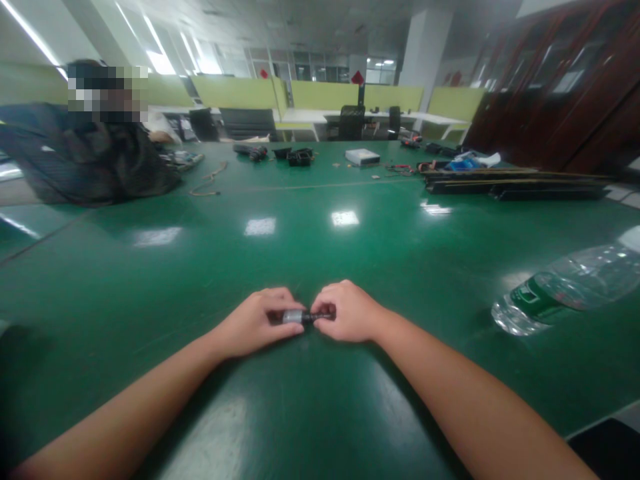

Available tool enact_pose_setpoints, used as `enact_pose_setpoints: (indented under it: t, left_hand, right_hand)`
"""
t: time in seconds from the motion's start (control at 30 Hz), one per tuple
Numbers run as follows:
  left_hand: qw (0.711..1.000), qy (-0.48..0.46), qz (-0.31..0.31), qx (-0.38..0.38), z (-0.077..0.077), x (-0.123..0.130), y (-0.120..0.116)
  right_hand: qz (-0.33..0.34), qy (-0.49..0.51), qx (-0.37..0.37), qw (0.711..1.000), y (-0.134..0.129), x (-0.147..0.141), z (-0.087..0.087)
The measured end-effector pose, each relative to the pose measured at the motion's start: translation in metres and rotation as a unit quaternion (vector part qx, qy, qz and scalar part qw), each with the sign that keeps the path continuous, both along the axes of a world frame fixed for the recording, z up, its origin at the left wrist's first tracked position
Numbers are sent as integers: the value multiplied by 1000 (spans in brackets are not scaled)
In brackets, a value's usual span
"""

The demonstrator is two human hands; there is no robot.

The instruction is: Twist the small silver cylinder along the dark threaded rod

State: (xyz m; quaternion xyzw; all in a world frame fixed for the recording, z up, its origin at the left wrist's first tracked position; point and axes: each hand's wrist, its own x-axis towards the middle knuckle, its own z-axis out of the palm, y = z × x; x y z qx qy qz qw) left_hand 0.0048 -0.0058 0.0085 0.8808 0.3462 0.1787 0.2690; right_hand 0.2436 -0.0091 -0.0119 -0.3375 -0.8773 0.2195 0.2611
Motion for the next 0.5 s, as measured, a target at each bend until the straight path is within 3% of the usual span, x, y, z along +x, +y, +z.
enact_pose_setpoints:
  t: [0.5]
  left_hand:
    - [1000,6,-3,7,-1,-1,1]
  right_hand:
    - [-5,-19,-14,1000,4,7,3]
